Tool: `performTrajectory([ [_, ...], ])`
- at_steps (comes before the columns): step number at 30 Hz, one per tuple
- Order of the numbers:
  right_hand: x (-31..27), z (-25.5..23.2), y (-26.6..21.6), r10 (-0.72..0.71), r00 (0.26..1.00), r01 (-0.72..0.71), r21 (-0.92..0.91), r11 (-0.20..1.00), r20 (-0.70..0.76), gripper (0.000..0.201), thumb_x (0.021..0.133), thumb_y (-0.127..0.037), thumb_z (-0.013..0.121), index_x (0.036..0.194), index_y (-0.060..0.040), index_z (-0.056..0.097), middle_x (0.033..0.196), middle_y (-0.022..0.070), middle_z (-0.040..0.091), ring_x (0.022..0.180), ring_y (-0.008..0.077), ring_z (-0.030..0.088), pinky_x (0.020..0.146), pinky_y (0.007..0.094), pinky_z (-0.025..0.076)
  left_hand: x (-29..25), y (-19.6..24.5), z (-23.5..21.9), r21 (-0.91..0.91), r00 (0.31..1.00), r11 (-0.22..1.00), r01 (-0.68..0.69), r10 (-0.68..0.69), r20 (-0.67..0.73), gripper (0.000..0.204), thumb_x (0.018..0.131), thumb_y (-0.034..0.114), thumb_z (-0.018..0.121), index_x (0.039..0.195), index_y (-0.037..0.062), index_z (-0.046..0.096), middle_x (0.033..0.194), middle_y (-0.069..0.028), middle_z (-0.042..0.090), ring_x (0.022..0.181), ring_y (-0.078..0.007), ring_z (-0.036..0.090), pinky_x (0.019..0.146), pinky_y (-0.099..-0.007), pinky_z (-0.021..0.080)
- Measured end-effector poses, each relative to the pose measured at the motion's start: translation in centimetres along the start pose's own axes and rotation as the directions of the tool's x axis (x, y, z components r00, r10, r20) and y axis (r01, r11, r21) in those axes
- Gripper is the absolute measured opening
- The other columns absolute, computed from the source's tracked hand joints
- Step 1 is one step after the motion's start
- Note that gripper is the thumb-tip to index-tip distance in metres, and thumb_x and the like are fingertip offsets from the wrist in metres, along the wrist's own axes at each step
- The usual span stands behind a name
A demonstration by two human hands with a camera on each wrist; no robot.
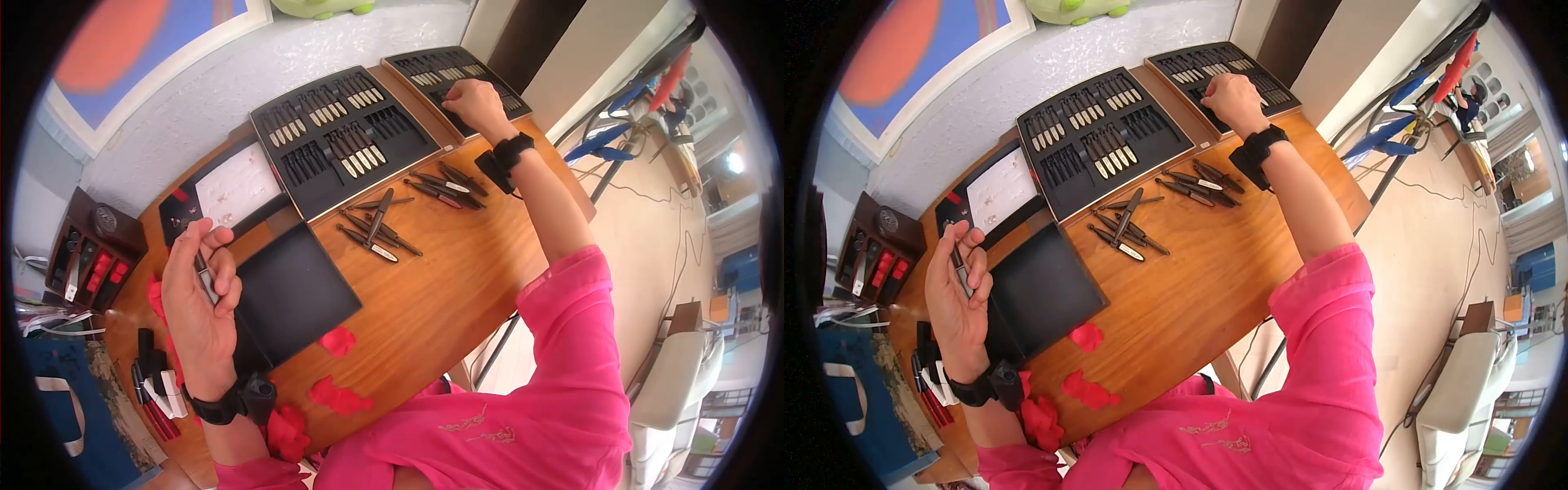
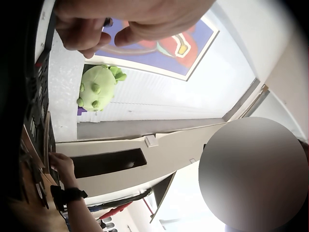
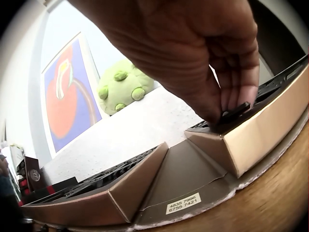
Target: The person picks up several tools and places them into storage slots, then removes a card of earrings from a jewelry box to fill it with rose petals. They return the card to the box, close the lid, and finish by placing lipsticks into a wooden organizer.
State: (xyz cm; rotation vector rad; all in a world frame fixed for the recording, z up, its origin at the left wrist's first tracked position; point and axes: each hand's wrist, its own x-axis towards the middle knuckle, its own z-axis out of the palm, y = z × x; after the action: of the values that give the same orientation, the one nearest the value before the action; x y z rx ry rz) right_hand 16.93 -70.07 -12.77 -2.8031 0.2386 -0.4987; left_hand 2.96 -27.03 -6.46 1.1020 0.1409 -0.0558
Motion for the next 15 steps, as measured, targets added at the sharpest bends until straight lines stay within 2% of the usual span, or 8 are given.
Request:
performTrajectory([
  [7, -0.1, 0.3, -0.5, 0.035, 0.999, -0.035, -0.030, 0.999, 0.011, 0.017, 0.076, -0.025, 0.073, 0.088, -0.0125, 0.072, 0.090, 0.0105, 0.071, 0.090, 0.0293, 0.068, 0.077, 0.0396, 0.054, 0.2, -0.3, -0.1, -0.004, 1.000, 1.000, 0.012, -0.013, -0.006, 0.023, 0.097, 0.022, 0.055, 0.105, 0.0010, 0.060, 0.092, -0.0127, 0.062, 0.052, -0.0059, 0.044, 0.037, -0.0180, 0.023],
  [13, 0.0, 0.5, 0.4, -0.007, 1.000, 0.007, 0.075, 0.997, -0.004, 0.016, 0.078, -0.022, 0.071, 0.091, -0.0124, 0.074, 0.089, 0.0103, 0.071, 0.089, 0.0289, 0.068, 0.078, 0.0396, 0.053, 0.2, -0.3, 0.1, -0.003, 1.000, 1.000, 0.021, -0.021, -0.016, 0.022, 0.097, 0.021, 0.055, 0.105, 0.0005, 0.060, 0.092, -0.0130, 0.062, 0.052, -0.0058, 0.044, 0.037, -0.0178, 0.024],
  [15, 0.0, 0.3, 0.6, -0.048, 0.999, 0.048, 0.058, 0.997, 0.010, 0.015, 0.079, -0.020, 0.070, 0.090, -0.0119, 0.075, 0.088, 0.0114, 0.071, 0.088, 0.0295, 0.068, 0.078, 0.0397, 0.053, 0.2, -0.3, 0.1, -0.002, 1.000, 1.000, 0.019, -0.019, -0.013, 0.022, 0.097, 0.020, 0.055, 0.106, 0.0002, 0.059, 0.092, -0.0131, 0.062, 0.052, -0.0057, 0.044, 0.037, -0.0177, 0.024],
])
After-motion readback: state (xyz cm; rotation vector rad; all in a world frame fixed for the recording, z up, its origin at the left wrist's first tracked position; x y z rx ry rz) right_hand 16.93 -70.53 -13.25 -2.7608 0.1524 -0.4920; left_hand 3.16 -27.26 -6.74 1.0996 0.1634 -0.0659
